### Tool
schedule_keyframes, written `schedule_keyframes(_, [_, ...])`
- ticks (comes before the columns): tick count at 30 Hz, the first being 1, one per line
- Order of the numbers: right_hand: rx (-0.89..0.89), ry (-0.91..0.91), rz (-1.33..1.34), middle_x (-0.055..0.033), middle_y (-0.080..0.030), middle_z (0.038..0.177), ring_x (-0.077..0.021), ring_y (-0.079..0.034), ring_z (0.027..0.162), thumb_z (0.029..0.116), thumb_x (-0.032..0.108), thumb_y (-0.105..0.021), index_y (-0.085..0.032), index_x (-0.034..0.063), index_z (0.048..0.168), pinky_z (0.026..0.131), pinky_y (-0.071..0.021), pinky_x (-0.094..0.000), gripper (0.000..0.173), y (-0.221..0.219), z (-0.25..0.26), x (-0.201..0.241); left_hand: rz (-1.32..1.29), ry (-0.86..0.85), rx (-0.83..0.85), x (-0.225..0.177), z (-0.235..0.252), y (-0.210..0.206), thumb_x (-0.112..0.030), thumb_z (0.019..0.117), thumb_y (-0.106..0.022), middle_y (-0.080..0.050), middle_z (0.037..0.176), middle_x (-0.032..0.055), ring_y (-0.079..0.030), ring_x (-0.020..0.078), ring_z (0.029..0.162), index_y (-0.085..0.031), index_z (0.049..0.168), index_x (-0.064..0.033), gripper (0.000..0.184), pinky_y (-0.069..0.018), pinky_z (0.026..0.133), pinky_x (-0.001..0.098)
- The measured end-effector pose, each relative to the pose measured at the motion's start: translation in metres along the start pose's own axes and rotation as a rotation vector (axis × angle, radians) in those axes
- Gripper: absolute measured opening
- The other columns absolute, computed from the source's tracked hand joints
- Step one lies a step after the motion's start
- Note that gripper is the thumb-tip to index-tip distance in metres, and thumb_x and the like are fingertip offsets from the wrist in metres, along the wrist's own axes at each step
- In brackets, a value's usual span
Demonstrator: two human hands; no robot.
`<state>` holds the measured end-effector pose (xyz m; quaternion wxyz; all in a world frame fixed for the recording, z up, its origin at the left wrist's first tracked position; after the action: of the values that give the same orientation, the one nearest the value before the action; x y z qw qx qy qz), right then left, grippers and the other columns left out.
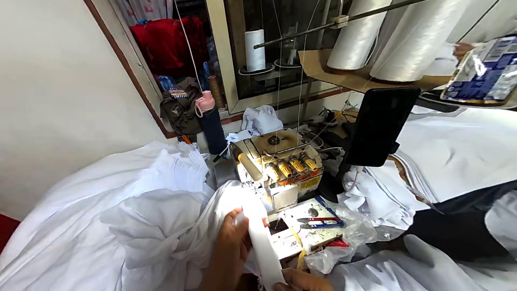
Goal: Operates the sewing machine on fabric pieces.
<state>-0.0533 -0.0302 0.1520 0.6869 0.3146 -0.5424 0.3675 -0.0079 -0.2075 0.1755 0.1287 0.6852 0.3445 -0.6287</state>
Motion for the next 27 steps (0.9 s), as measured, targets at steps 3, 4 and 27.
schedule_keyframes(3, [0.022, -0.001, -0.183, -0.0139, -0.072, 0.082, -0.0128, -0.068, 0.069, 0.1022, 0.009, -0.058, -0.071, -0.0085, 0.109, 0.069, -0.0574, -0.0302, 0.022, -0.003, 0.001, -0.005, 0.002, -0.002, -0.150, -0.019, 0.039, 0.001, -0.006, 0.1086, -0.042, -0.064, 0.113, 0.0170, -0.069, 0.0183, 0.089, -0.038, 0.145, 0.0012, 0.038, -0.0582, 0.077, 0.0329])
schedule_keyframes(4, [0.029, 0.006, -0.251, -0.0151, -0.073, 0.082, -0.0160, -0.068, 0.069, 0.1020, 0.009, -0.058, -0.072, -0.0075, 0.108, 0.069, -0.0575, -0.0330, 0.022, -0.004, 0.000, -0.008, -0.005, 0.005, -0.172, -0.025, 0.049, 0.003, -0.007, 0.1087, -0.042, -0.062, 0.116, 0.0173, -0.067, 0.0185, 0.091, -0.039, 0.147, -0.0006, 0.039, -0.0560, 0.078, 0.0334])
schedule_keyframes(27, [0.005, 0.162, -0.513, -0.0170, -0.075, 0.092, -0.0282, -0.074, 0.085, 0.1041, 0.009, -0.052, -0.071, -0.0052, 0.114, 0.082, -0.0593, -0.0445, 0.026, -0.006, -0.012, -0.011, -0.082, 0.105, -0.029, -0.036, 0.058, 0.012, -0.019, 0.1107, -0.040, -0.066, 0.091, 0.0015, -0.066, 0.0075, 0.078, -0.058, 0.113, -0.0055, 0.023, -0.0562, 0.071, 0.0226])
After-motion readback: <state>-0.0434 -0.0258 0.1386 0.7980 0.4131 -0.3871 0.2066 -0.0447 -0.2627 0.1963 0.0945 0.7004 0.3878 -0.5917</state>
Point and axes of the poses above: each hand's wrist, its own z-axis towards the middle knuckle, its own y-axis out of the back of the hand, x = y × z, the point moved 3 cm from there along z, towards the middle knuckle
